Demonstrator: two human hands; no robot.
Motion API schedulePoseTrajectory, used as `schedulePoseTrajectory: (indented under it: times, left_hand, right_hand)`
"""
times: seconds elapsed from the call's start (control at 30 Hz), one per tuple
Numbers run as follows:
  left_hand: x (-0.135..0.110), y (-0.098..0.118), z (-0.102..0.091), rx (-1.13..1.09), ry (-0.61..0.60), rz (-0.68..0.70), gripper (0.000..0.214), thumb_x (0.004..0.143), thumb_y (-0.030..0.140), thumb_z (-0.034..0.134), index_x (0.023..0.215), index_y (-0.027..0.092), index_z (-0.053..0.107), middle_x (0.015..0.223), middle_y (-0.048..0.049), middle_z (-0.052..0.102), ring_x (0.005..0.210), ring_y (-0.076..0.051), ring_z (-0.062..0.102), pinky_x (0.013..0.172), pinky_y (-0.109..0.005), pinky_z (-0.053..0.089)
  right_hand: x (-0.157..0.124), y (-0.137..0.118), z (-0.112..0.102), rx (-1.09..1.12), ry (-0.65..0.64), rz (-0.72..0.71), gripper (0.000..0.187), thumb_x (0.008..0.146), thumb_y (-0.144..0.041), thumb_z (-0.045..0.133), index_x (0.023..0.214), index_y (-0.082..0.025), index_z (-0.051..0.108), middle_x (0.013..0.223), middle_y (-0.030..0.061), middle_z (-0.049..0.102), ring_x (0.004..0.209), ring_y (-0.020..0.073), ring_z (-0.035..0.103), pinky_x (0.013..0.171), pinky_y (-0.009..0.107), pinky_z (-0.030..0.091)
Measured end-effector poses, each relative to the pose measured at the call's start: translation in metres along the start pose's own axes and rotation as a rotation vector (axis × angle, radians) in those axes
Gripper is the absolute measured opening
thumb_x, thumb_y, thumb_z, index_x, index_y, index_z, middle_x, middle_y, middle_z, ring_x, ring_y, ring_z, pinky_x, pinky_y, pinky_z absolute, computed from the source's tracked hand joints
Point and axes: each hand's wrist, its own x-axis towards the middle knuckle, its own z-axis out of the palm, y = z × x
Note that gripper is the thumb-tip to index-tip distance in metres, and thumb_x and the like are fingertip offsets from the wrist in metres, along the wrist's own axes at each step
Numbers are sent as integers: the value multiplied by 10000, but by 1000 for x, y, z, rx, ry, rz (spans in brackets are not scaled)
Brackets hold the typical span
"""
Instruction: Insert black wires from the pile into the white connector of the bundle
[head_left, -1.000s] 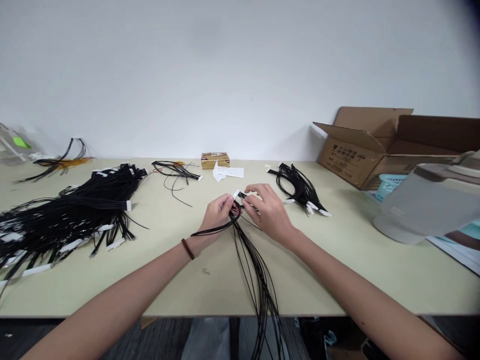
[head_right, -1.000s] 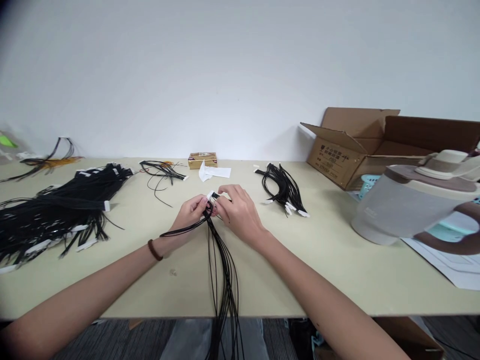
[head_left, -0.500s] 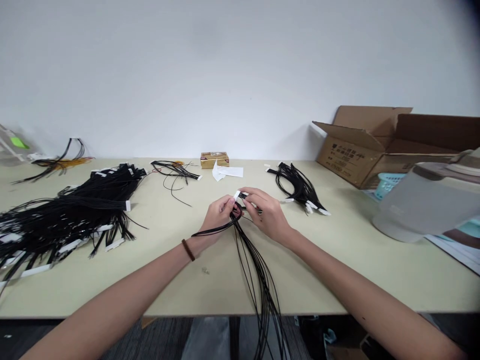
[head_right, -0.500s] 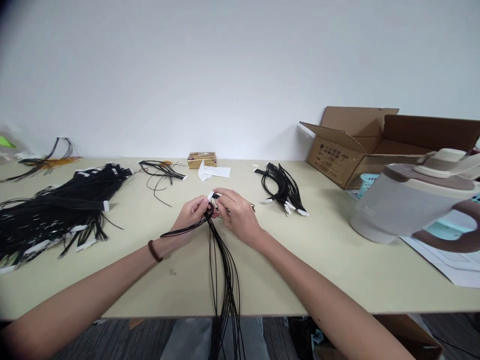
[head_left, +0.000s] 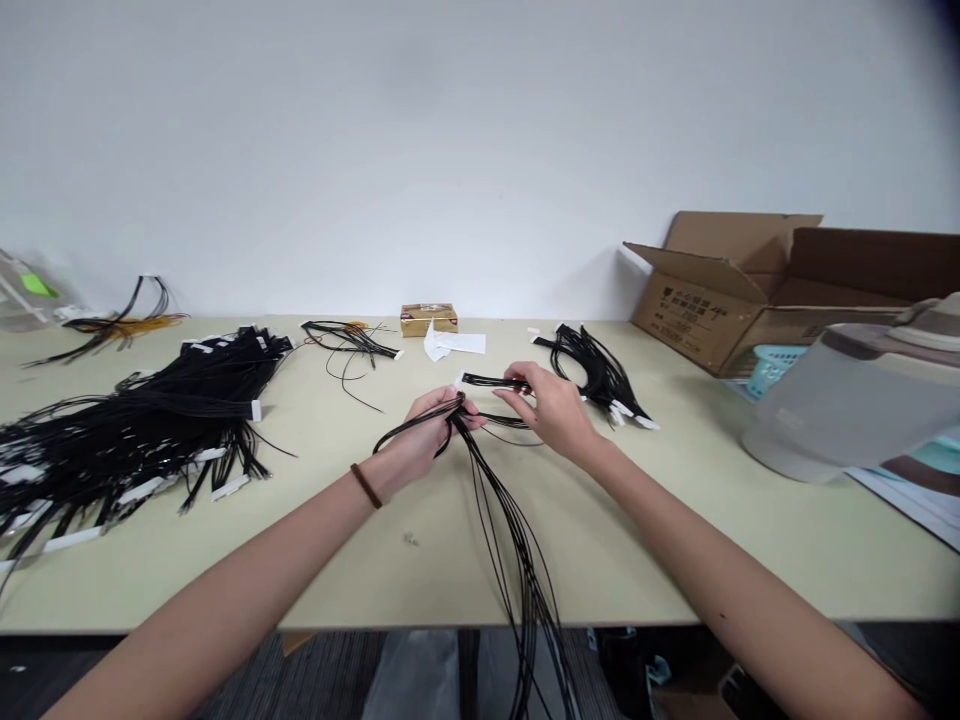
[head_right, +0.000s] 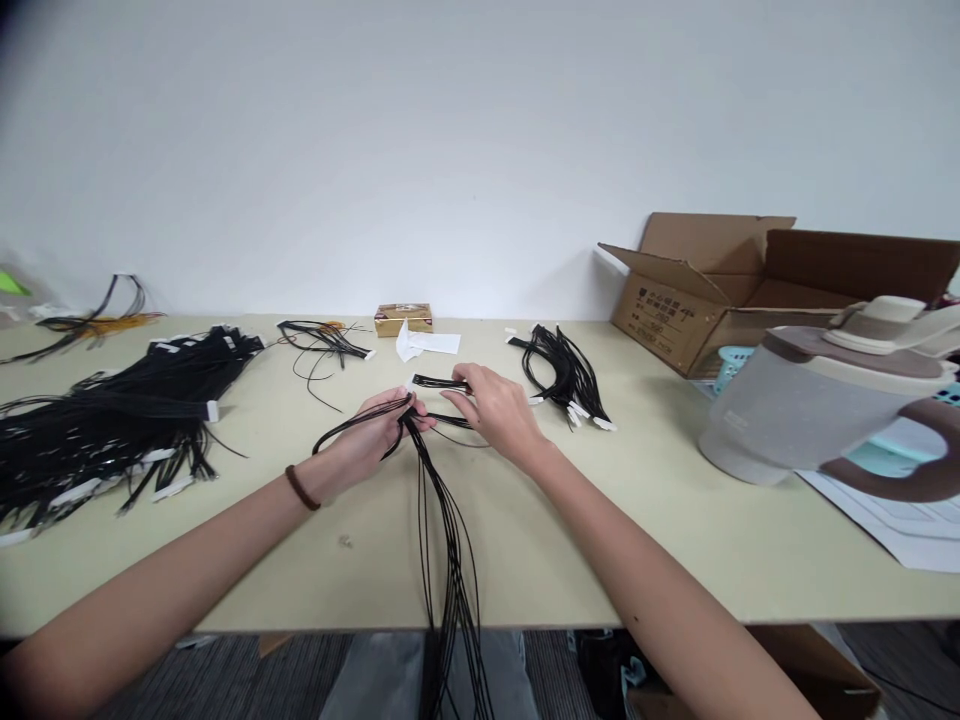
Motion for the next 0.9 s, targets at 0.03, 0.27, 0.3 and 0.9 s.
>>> schedulePoseTrajectory:
  times: [0.03,0.27,0.3,0.9]
  left_hand:
    - [-1,1,0,-18,-1,-21,159,765,286,567,708,147,517,725,-20,582,675,-115,611,733,-258,466]
    - [-2,0,-3,20,-147,-144,181,740,301,606,756,127,558,801,-73,638,668,-153,630,695,-313,501]
    - [-2,-2,-4,4,-158,-163,172,739,293,609,764,130,561,813,-74,641,681,-161,638,713,-327,502]
    - [5,5,3,-309,31,-176,178,779,78,467,645,146,562,671,-8,573,618,-71,531,667,-203,432]
  right_hand:
    - [0,6,-2,-29,-10,4,193,868,-361,456,943,-190,509,795,39,630,677,149,582,589,250,395]
    - [1,35,-11,-229,65,9,180,895,-318,404,917,-197,536,737,26,628,659,140,565,579,245,354]
    - [1,36,-12,-248,76,-1,186,897,-317,399,906,-197,541,727,27,624,648,138,555,579,250,352]
    - [-12,-14,11,-177,30,-503,206,893,-141,393,959,-278,533,914,-13,631,925,109,523,870,335,366]
